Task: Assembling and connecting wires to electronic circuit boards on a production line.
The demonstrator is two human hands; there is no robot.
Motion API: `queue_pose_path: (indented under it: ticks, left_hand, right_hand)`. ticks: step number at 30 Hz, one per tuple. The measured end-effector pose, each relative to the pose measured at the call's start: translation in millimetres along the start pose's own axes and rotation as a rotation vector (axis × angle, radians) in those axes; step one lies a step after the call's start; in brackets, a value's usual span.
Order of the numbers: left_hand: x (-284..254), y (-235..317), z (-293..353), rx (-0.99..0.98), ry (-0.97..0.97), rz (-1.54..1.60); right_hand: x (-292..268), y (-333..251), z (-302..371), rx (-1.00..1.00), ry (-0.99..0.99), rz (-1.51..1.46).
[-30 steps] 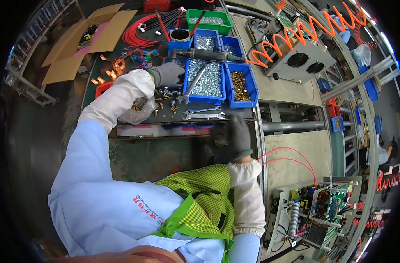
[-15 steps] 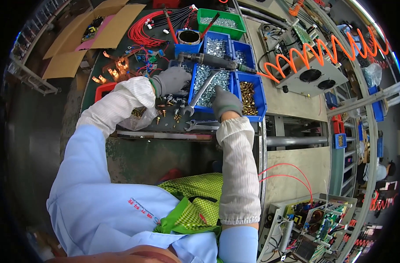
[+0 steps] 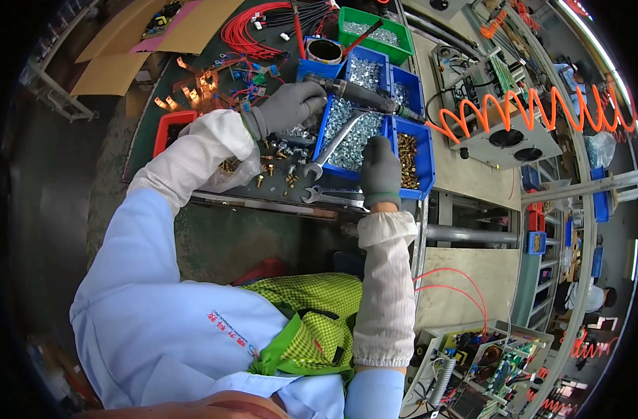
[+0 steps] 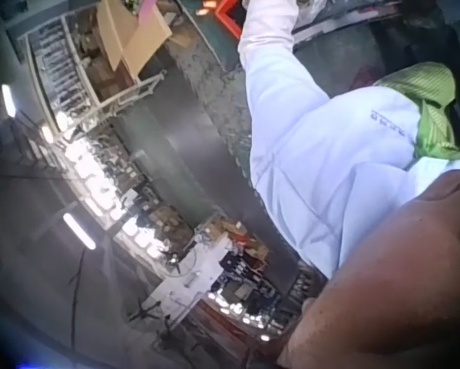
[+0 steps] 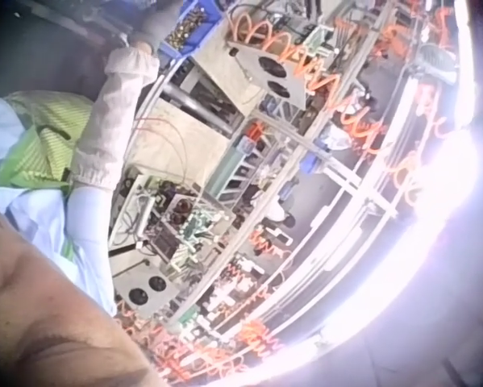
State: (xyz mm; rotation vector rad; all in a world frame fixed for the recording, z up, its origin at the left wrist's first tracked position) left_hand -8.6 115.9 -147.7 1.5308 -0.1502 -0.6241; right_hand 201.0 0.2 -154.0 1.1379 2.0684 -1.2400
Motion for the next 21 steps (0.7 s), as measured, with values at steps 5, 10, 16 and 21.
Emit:
queue_pose_path:
  ticks: [5,10,16,21]
  left_hand:
    - [6.3,6.5,7.1,-0.355,-0.222,1.033]
    - [27.8,18.6,18.2,-0.376,-0.395,1.251]
    - [88.3,33.7,45.1,-0.460,-0.560,1.148]
    - [142.8,45.3,50.6,-0.518,-0.678,0.991]
  right_hand:
    - [-11.2,-1.6,4.8,0.141,0.021,-0.376]
    - [-30.0,-33.4,-2.7,0.126,0.076,-0.599]
    - [-44.8,-74.5,-3.6,-0.089,-0.106,-0.100]
    - [-88.6,-50.8,38.0,0.002,-0.169,-0.029]
Point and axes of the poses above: each hand's wrist, its own z-axis away from the middle knuckle, its own x-axis out of the palm, y = z × x, the point moved 2 cm from there along -z, towards the middle knuckle, and after that the axes turned 11 degrees about -x, right-handed, at the moved point
